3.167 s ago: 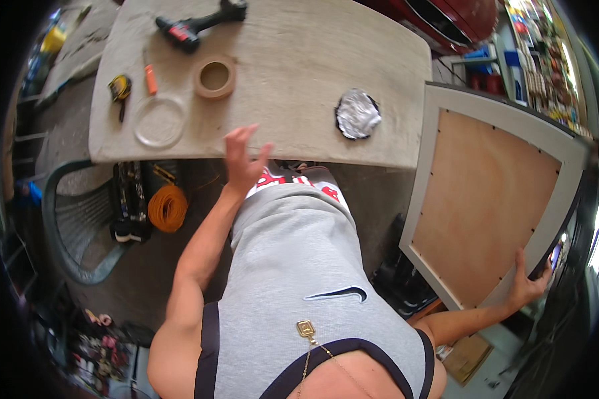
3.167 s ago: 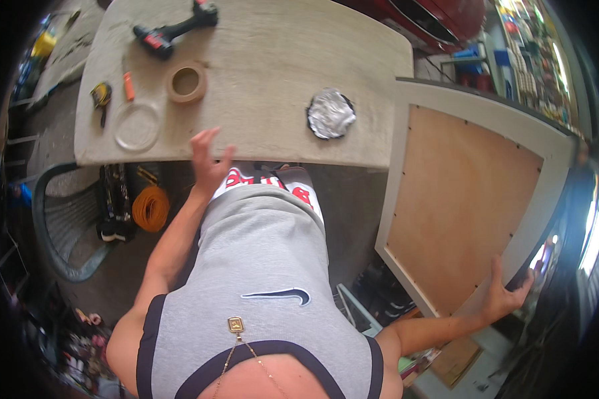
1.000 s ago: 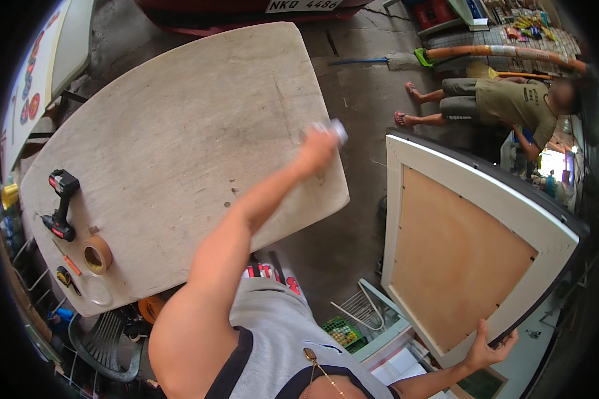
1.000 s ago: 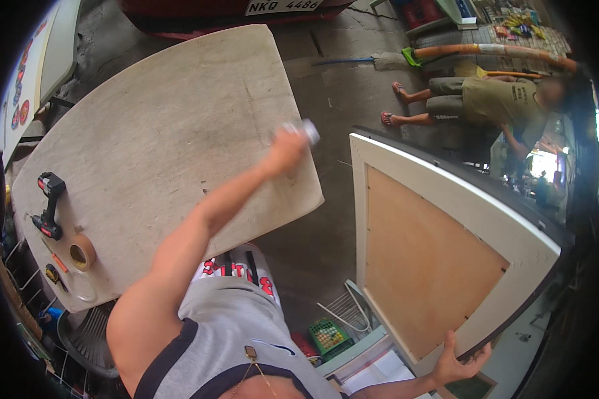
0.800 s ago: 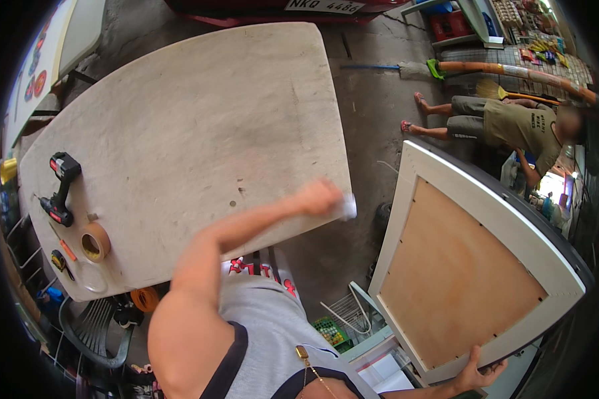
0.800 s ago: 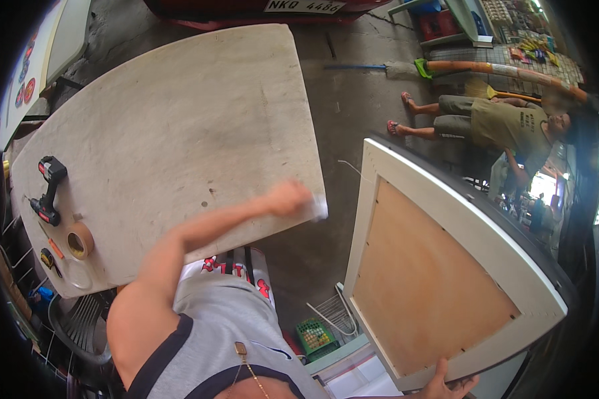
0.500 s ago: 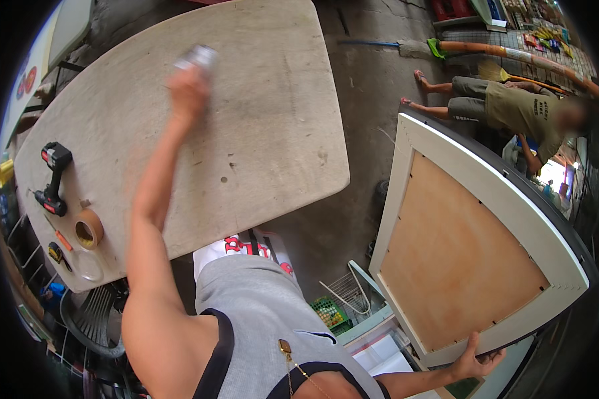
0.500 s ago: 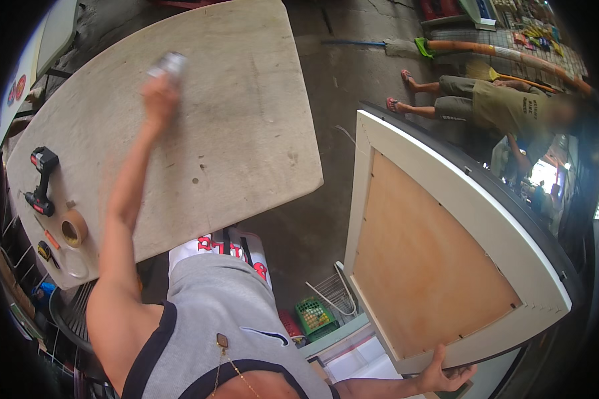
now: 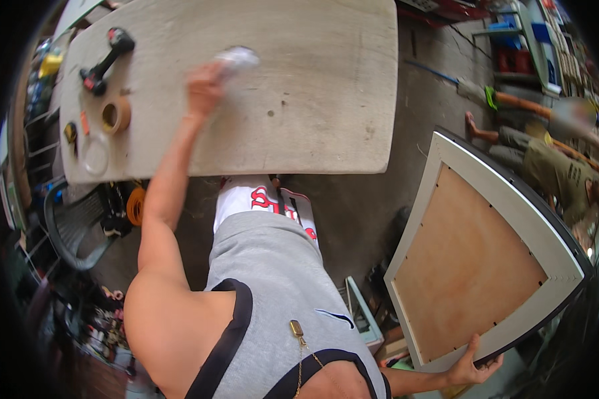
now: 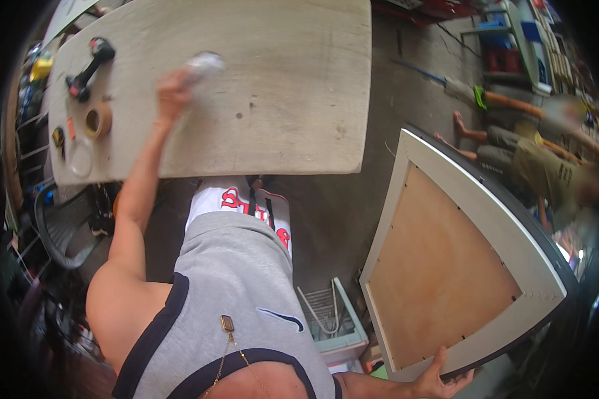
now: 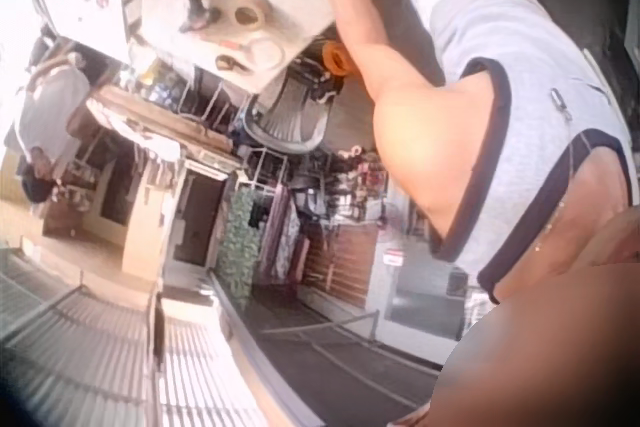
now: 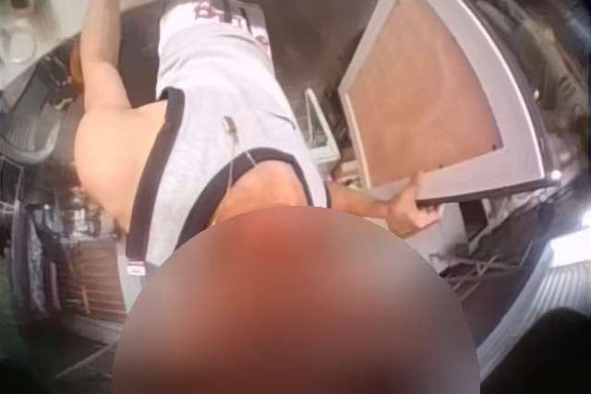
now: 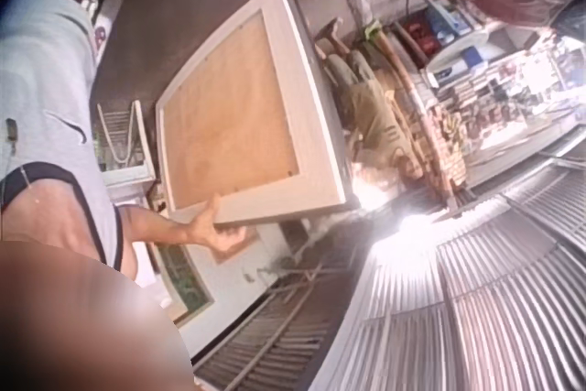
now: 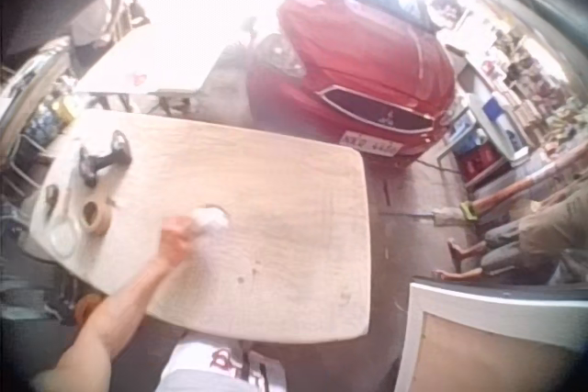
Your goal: The person places a framed artwork on a table, wipes the surface, and then applies brown paper tape along the edges of the frame's back. They use a utility knife to cut the tape and smooth it down, repeating the process for each side of the frame.
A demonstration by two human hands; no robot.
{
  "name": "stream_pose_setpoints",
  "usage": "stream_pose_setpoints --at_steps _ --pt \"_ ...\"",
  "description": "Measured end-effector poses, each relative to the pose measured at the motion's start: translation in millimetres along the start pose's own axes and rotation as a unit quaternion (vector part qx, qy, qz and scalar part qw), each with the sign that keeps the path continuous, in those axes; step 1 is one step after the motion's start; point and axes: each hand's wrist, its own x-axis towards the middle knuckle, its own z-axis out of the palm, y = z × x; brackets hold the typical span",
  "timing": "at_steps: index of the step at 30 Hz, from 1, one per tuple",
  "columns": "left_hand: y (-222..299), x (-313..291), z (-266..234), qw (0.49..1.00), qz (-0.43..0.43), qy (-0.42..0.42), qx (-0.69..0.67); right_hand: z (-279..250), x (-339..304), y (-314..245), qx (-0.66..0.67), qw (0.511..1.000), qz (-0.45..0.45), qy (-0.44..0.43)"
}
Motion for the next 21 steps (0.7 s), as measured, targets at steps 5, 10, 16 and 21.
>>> stream_pose_setpoints --at_steps 5,10,16,21 --pt "-84.3 -154.3 -100.6 0.99 -0.072 -0.119 -0.035 15.7 2.5 37.6 0.044 0.998 -0.044 0.031" --pt "13.1 -339.4 -132.9 0.83 -0.076 -0.547 -0.077 23.7 7.7 56.5 0.008 0.989 -0.139 0.051" --pt "-37.4 -281.1 -157.6 0.899 -0.242 -0.317 -0.182 20.1 18.4 54.8 0.023 0.988 -0.143 0.055" --pt "-80.0 -109.8 -175.9 0.967 -0.214 -0.135 0.046 6.6 41.4 35.6 0.027 0.979 -0.2 0.04"
